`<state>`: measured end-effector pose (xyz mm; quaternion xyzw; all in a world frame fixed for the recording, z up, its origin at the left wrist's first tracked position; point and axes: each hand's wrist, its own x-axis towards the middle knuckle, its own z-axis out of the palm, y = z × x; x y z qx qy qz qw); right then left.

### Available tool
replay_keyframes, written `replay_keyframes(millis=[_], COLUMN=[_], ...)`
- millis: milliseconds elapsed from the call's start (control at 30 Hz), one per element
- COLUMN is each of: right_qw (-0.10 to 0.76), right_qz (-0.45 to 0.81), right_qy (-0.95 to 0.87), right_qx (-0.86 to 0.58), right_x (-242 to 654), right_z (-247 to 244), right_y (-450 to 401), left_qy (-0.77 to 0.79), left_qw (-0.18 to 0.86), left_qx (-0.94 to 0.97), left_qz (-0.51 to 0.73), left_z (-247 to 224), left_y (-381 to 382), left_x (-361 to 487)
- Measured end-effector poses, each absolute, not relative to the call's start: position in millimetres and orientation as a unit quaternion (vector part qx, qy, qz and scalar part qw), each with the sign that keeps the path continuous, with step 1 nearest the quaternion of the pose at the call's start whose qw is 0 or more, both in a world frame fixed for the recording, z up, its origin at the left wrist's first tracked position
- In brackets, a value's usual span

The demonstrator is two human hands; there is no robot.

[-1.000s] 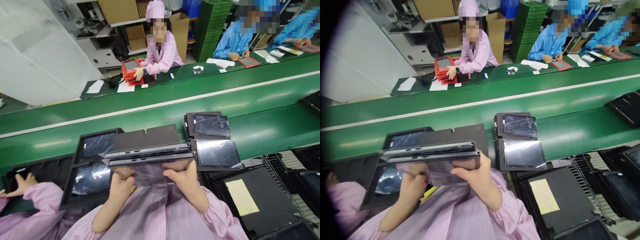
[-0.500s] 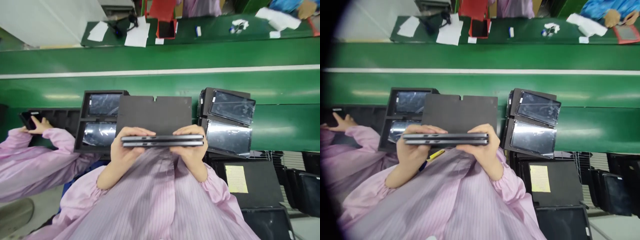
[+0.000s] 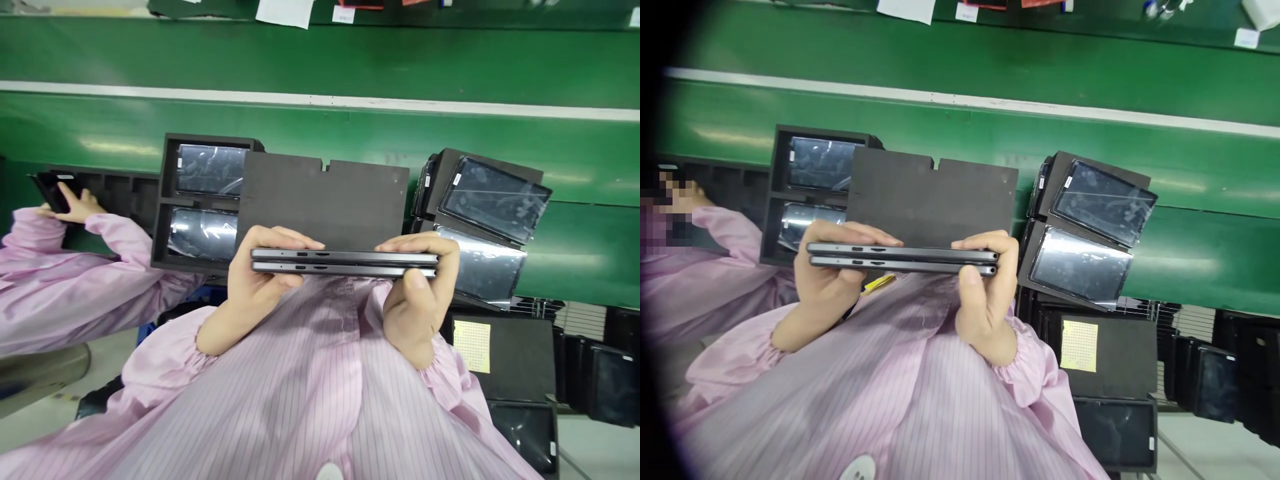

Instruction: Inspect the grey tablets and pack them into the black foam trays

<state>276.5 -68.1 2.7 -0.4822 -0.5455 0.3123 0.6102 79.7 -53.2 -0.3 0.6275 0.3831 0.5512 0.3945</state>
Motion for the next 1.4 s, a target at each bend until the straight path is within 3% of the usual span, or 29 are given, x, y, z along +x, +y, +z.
replay_keyframes(millis=[100,400,633,933,1100,1400], right_qw=[0.655,0.654,0.615,0.527,0.57,0.582], right_qz=[0.313,0.319,0.3,0.148,0.212,0.152], right_qy=[-0.505,-0.501,-0.53,-0.621,-0.603,-0.614], right_qx=[-0.467,-0.469,-0.501,-0.561,-0.516,-0.512], right_x=[275,273,275,266,277,277], right_z=[0,0,-3,35,26,14], right_y=[-65,-61,-68,-74,-72,-67], left_qy=[0.372,0.363,0.379,0.373,0.372,0.34], left_qw=[0.407,0.413,0.417,0.404,0.425,0.42], left_qx=[0.622,0.616,0.602,0.64,0.597,0.626], left_qz=[0.556,0.564,0.566,0.536,0.57,0.562], left_z=[0,-1,0,1,-1,-4], left_y=[-53,-52,-54,-59,-60,-58], left_x=[81,81,82,80,83,81])
